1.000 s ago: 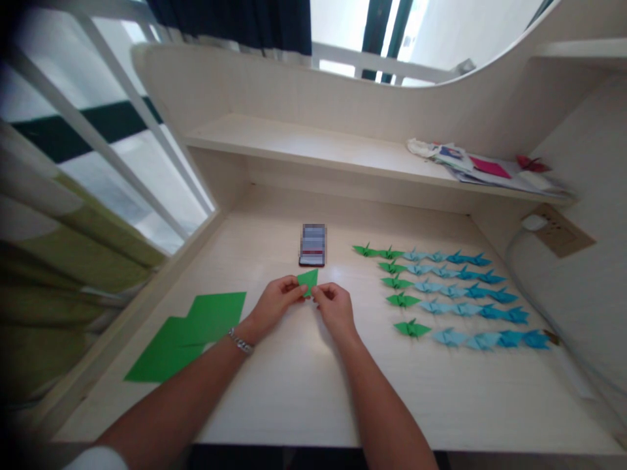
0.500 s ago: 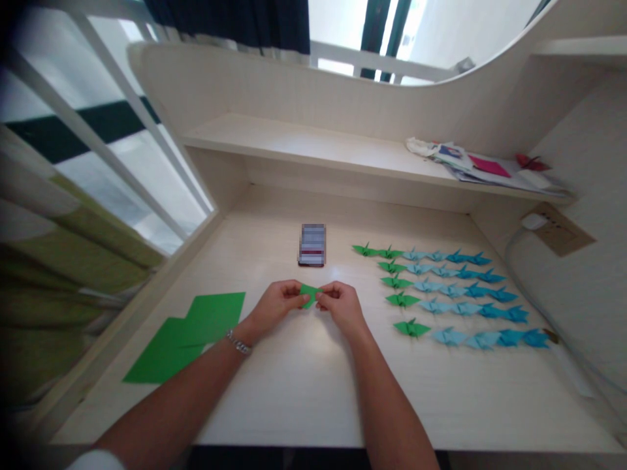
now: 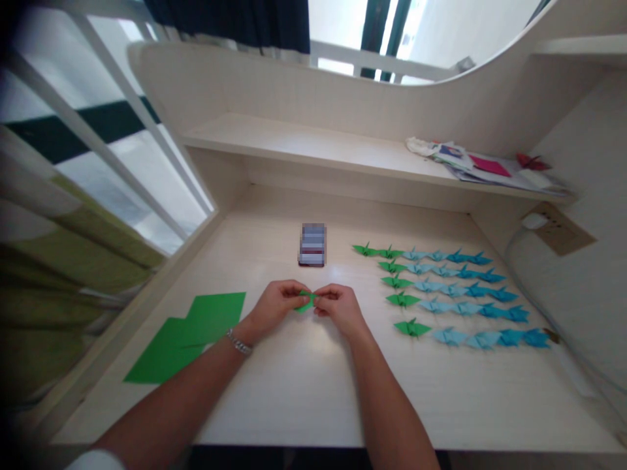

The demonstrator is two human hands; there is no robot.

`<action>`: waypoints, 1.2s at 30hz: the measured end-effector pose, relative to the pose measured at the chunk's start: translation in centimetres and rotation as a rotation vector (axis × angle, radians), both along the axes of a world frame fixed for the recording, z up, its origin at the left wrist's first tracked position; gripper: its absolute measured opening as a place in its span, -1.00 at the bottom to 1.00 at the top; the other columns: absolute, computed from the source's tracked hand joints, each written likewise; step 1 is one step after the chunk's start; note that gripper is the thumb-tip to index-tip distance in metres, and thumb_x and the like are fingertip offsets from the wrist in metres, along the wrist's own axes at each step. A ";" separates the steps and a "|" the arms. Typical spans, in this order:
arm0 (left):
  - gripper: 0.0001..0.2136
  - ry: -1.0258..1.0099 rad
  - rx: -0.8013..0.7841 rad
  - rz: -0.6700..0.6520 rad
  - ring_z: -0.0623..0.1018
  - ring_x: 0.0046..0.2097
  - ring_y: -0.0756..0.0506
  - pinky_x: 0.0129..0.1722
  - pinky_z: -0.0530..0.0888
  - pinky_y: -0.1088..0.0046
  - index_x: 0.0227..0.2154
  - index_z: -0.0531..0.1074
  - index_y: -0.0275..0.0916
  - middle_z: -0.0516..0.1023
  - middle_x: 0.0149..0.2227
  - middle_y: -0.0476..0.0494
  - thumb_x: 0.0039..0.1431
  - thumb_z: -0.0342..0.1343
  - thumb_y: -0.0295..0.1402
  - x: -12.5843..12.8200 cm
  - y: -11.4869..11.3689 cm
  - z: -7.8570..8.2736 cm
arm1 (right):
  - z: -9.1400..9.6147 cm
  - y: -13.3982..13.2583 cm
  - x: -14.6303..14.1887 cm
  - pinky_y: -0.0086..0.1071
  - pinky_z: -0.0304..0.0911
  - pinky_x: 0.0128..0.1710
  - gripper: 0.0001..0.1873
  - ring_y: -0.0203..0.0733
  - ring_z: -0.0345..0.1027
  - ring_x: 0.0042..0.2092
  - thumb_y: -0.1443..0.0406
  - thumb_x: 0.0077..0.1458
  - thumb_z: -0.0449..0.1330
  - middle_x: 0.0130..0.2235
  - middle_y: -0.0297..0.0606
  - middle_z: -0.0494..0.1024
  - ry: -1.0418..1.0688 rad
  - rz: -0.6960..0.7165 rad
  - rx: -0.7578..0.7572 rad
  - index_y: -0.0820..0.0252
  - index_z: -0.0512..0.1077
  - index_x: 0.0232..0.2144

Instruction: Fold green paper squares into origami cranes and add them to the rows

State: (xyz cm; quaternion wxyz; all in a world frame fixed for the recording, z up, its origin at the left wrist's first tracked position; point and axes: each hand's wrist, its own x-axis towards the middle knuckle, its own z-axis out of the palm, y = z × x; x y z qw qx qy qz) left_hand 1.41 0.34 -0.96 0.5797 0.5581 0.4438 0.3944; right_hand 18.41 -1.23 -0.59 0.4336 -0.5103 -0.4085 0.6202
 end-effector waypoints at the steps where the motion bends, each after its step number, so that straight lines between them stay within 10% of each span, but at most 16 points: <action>1: -0.86 -0.002 0.009 0.019 0.48 -0.43 -0.01 -0.39 0.42 0.48 -0.43 0.54 -0.31 0.56 -0.47 -0.10 -0.13 0.26 -0.40 0.0 0.0 0.1 | 0.1 0.0 -0.1 -0.42 0.27 -0.55 -0.75 -0.31 0.33 -0.59 0.27 -0.34 0.36 -0.60 -0.32 0.51 0.021 -0.018 -0.005 0.24 0.50 -0.49; 36: -0.88 0.041 0.136 -0.011 0.50 -0.41 -0.01 -0.38 0.43 0.49 -0.40 0.55 -0.33 0.57 -0.44 -0.14 -0.07 0.20 -0.45 -0.2 -0.2 0.2 | -0.2 -0.1 -0.3 -0.43 0.26 -0.52 -0.82 -0.32 0.33 -0.59 0.34 -0.30 0.31 -0.60 -0.31 0.52 0.003 -0.054 0.063 0.26 0.53 -0.49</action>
